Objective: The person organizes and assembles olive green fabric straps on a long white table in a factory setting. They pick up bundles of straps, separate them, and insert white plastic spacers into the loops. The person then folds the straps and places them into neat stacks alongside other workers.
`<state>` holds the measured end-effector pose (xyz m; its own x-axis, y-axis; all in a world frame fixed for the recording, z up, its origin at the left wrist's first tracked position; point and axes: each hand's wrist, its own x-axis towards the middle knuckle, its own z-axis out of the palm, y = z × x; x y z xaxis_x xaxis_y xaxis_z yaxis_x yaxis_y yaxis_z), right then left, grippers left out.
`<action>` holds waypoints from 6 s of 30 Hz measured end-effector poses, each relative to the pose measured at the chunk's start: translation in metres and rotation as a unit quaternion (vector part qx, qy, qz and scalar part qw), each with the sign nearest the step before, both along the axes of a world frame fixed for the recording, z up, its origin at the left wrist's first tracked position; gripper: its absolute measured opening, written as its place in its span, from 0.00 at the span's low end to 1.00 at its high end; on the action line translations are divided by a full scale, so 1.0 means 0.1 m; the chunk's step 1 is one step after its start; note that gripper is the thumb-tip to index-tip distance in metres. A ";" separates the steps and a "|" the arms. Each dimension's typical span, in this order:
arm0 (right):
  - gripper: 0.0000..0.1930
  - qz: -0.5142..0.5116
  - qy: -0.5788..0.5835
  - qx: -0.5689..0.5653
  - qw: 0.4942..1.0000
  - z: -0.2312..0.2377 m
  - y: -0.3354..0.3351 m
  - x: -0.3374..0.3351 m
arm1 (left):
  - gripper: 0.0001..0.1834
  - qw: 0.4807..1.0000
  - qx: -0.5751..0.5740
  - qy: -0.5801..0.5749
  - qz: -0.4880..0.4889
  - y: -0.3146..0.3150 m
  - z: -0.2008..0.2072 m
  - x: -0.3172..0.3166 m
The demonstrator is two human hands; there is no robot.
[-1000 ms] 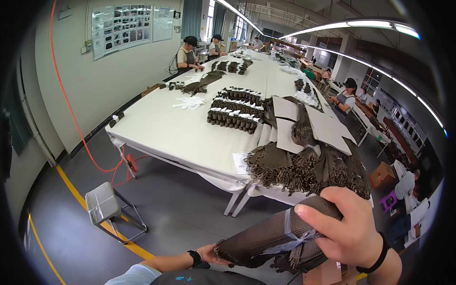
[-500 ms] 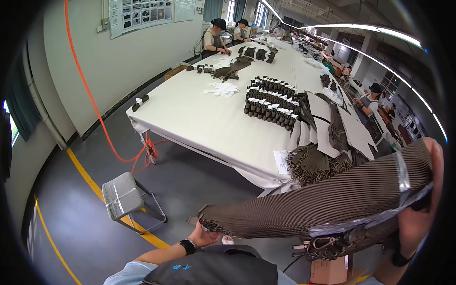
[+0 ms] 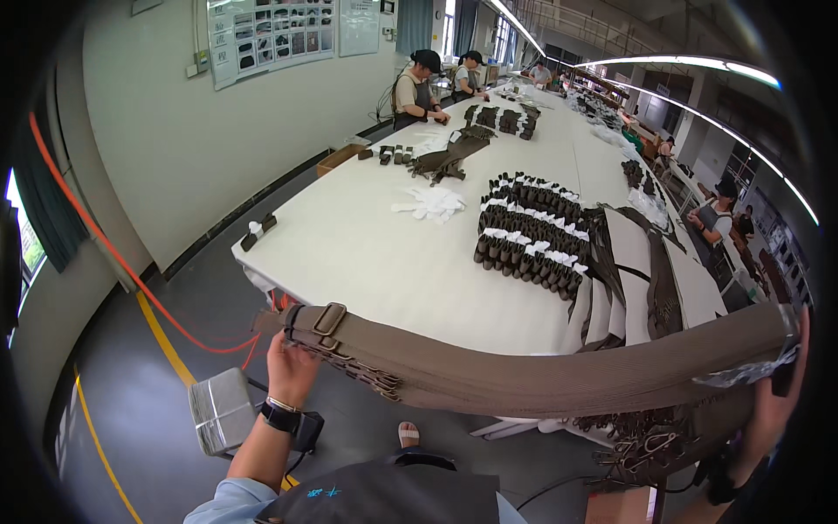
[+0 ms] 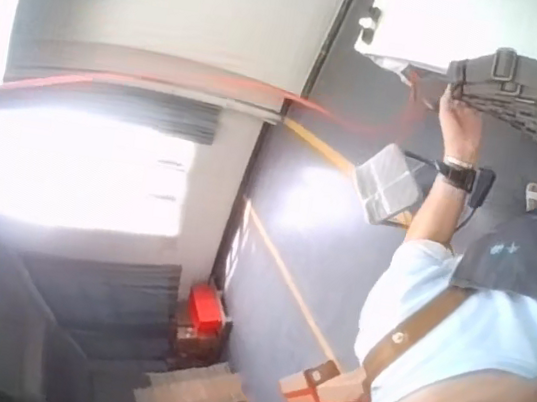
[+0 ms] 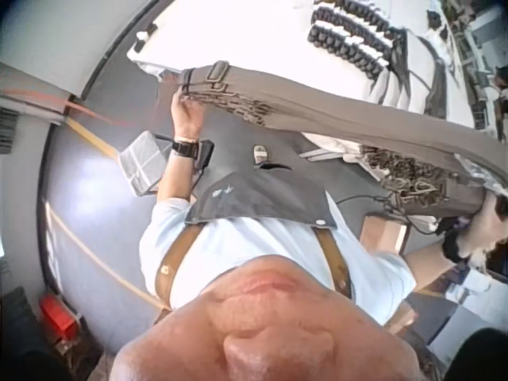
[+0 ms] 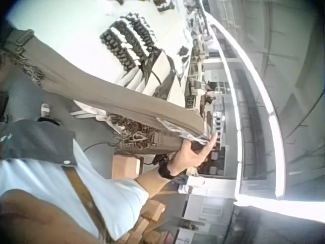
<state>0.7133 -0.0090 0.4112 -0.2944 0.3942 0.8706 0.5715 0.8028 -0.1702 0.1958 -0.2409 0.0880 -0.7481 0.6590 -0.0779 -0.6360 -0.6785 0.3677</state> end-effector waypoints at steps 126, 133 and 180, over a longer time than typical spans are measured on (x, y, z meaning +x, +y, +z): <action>0.40 -0.129 0.412 -0.356 0.829 -0.47 0.09 -0.73 | 0.51 0.731 0.011 -0.216 -0.648 8.21 0.05 3.19; 0.39 -0.272 0.351 -0.420 0.792 -1.10 -1.04 -0.31 | 0.26 0.793 0.076 0.057 -0.602 8.55 0.36 2.88; 0.23 -0.110 0.288 -0.659 0.686 -2.83 0.00 -0.68 | 0.10 0.506 -0.022 0.651 -0.565 7.58 1.07 2.23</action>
<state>0.6448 -0.0087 0.1279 0.1425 0.9308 -0.3367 0.1878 -0.3594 -0.9141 0.4186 0.5167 0.1950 0.6688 0.7425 -0.0377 0.1933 -0.1247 0.9732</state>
